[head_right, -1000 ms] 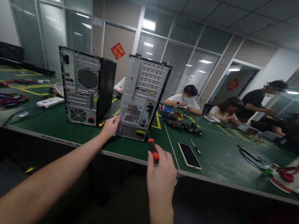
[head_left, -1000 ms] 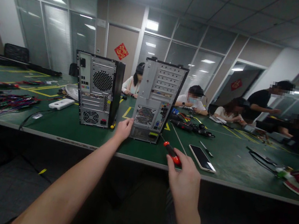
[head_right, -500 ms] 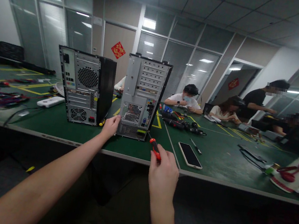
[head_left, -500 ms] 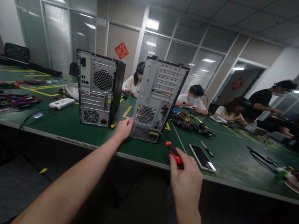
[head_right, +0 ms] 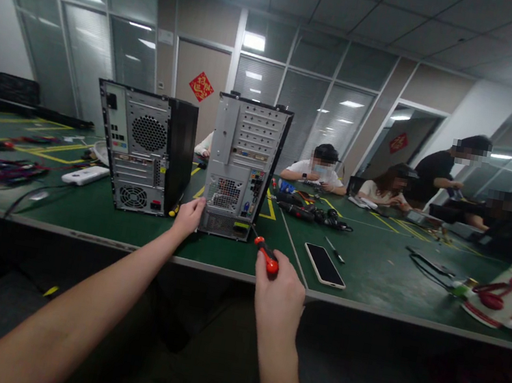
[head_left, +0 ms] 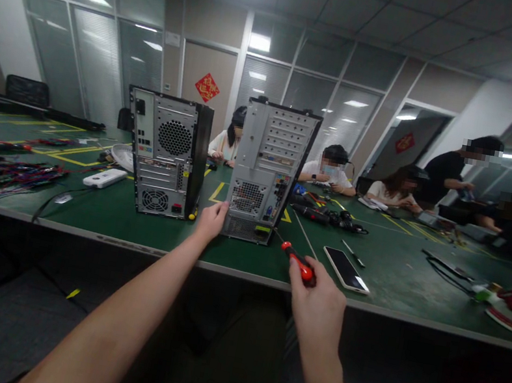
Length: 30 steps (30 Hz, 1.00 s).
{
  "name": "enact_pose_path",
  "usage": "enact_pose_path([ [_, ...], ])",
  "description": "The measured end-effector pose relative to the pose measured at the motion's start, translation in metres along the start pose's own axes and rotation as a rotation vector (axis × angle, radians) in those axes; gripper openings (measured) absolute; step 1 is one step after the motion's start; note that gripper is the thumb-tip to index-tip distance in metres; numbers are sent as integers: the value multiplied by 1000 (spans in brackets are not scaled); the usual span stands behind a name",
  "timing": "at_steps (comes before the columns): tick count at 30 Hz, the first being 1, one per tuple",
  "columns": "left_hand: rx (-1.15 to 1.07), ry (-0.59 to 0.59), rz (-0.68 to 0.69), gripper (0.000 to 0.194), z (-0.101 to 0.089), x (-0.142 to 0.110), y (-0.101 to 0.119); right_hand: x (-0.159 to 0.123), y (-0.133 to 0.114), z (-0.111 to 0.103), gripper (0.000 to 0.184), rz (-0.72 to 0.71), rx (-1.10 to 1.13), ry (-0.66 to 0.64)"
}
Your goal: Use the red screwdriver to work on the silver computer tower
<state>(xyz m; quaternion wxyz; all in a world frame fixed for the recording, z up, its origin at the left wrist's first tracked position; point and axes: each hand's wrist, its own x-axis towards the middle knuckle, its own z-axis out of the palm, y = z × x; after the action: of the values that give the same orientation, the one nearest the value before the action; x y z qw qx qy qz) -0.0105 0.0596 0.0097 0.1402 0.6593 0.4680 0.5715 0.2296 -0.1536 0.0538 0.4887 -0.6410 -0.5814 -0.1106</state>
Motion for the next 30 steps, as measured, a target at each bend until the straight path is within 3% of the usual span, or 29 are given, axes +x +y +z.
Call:
enact_pose_path([
  [4, -12, -4, 3, 59, 0, 0, -2, 0, -2, 0, 54, -20, 37, 6],
  [10, -17, -11, -5, 59, -1, 0, 0, -1, -3, -7, 34, -187, -26, -16],
  [14, -5, -11, -19, 59, -2, -1, 2, 1, 1, -8, 31, -277, -39, -34],
  [18, -10, -23, -21, 59, -1, -1, 2, 2, 1, -5, 31, -205, -12, -29],
  [25, 13, 1, -15, 57, -1, 0, 4, 2, 2, 1, 56, -24, 11, 0],
  [30, 8, -9, -9, 58, -1, -1, 3, 1, 0, -1, 51, -96, 8, 23],
])
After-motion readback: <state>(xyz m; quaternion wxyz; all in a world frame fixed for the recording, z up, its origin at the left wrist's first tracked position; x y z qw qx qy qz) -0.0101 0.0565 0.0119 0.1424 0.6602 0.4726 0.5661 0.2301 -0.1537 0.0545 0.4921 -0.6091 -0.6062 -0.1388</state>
